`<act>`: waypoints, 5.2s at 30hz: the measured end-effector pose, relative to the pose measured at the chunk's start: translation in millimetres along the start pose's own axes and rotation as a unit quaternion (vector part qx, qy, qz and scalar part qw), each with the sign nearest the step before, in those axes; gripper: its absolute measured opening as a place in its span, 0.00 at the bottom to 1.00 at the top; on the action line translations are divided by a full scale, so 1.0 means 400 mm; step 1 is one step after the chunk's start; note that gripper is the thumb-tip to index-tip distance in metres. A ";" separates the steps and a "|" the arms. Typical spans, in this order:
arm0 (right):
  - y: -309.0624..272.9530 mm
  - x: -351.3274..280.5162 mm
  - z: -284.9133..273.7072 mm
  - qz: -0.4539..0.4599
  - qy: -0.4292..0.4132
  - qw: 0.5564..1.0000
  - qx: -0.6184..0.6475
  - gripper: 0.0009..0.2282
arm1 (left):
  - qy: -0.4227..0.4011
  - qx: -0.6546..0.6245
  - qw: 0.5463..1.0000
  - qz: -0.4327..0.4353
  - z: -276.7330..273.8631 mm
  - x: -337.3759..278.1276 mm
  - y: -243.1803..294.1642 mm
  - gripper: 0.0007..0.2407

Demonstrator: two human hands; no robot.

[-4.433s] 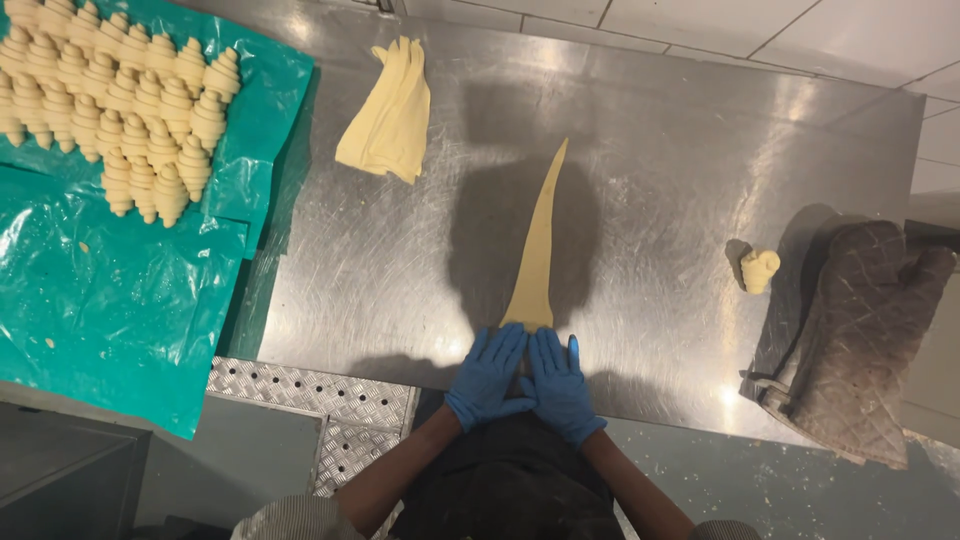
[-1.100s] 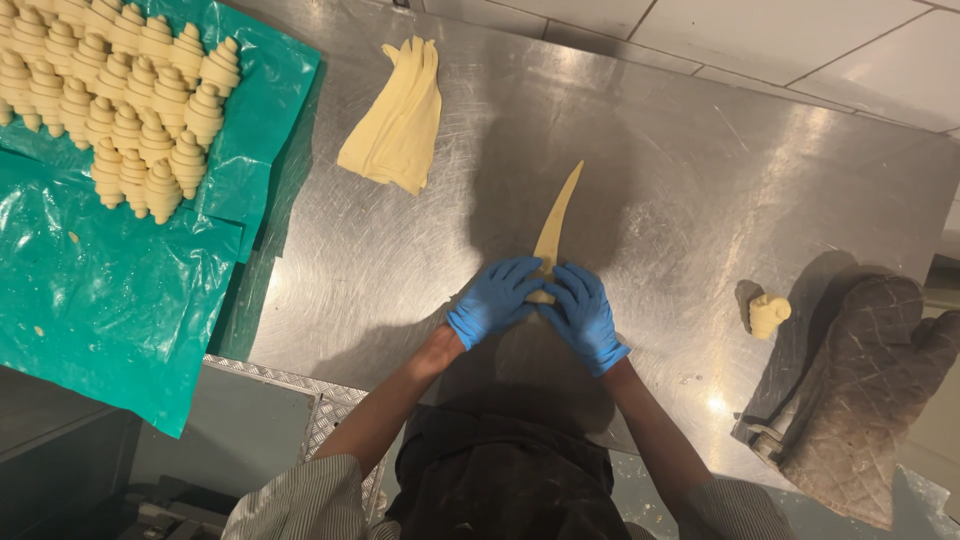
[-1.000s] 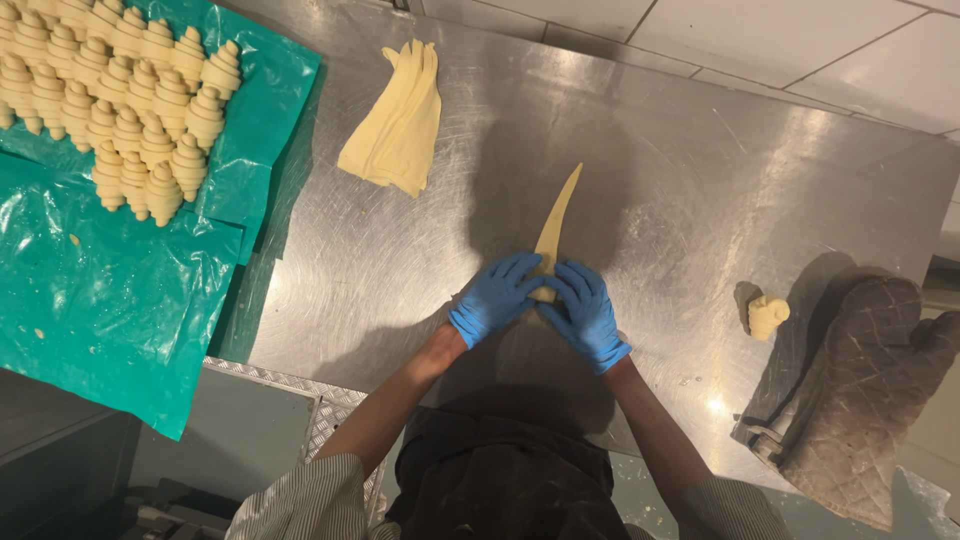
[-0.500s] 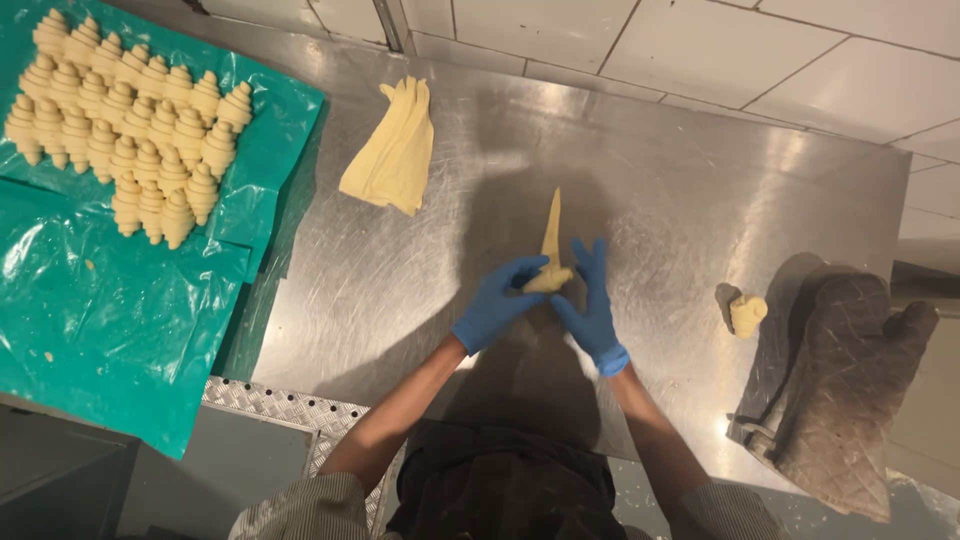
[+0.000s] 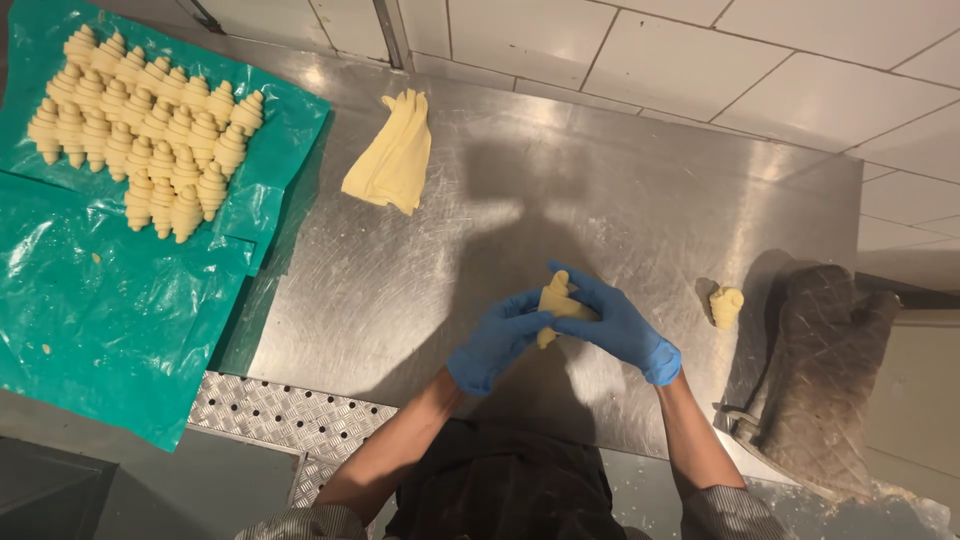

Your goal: The recorder is rolling triangular pieces of pastry dough into croissant shapes and placing them onto a tray.

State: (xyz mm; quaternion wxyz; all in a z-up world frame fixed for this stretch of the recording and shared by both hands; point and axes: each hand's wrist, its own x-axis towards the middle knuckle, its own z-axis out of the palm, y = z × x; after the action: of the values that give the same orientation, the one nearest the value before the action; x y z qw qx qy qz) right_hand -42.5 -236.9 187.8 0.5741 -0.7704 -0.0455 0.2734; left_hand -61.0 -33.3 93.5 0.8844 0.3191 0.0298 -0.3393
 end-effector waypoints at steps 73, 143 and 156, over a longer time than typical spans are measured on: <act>0.061 -0.139 -0.067 -0.099 0.140 0.985 0.038 0.31 | 0.027 -0.050 0.997 0.043 0.167 -0.016 -0.104 0.21; -0.029 0.728 0.496 -0.173 0.305 0.860 -0.370 0.46 | 0.442 0.579 0.647 0.225 -1.034 -0.565 0.987 0.31; 0.041 0.805 0.489 -0.230 0.251 0.855 -0.391 0.45 | 0.350 0.558 0.707 0.258 -0.626 -0.271 0.656 0.25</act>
State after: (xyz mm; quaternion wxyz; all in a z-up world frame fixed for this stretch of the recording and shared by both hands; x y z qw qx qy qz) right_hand 133.3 49.4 16.4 0.2640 -0.9415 -0.1787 -0.1093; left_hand 59.3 324.8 66.4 0.5245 0.8453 0.0594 0.0829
